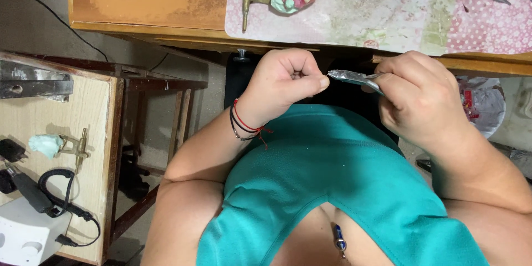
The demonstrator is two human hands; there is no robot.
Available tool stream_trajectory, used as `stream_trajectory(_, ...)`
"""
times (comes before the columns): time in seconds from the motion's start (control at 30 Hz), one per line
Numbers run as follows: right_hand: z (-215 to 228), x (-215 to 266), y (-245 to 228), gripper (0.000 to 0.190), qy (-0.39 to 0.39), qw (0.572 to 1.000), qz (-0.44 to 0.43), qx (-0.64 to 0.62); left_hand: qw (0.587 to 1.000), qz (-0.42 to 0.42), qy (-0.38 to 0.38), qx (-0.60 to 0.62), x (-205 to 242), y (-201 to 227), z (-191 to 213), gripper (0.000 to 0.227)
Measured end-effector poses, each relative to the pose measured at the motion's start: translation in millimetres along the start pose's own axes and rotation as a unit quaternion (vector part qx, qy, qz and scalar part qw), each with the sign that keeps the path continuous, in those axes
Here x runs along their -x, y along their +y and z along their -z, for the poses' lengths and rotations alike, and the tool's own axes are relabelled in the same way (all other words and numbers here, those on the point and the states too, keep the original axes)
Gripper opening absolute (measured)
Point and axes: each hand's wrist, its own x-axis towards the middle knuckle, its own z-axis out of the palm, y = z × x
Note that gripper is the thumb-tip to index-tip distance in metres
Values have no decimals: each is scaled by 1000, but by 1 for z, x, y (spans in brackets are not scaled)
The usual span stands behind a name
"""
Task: The person works on a dental mold held in a metal clamp, using a metal tool to apply and shape a pink material on the teeth. They also use pliers to cut and bend a small metal wire, then place the wire onto the mold.
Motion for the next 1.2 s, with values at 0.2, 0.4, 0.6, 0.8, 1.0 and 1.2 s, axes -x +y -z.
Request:
stream_trajectory(0.2, 6, 3, 4, 19, -31, 999, 5, 19, 999, 23, -43, 11, 2, -7, 2, 11)
stream_trajectory(0.4, 12, 9, 10, 19, -28, 998, 12, 62, 990, 76, -114, -27, 8, -5, 11, 16)
stream_trajectory(0.6, 13, 8, 7, 23, -35, 995, 15, 96, 994, 46, -104, 2, 3, -3, 7, 16)
stream_trajectory(0.8, 14, 8, 7, 24, -32, 993, 24, 111, 990, 82, -112, 5, -3, -7, 4, 19)
stream_trajectory(1.0, 17, 7, 7, 25, -37, 990, 35, 135, 986, 79, -147, -19, -5, -10, 4, 24)
stream_trajectory(1.2, 18, 7, 10, 25, -50, 988, 44, 138, 986, 62, -143, -54, -7, -7, 2, 24)
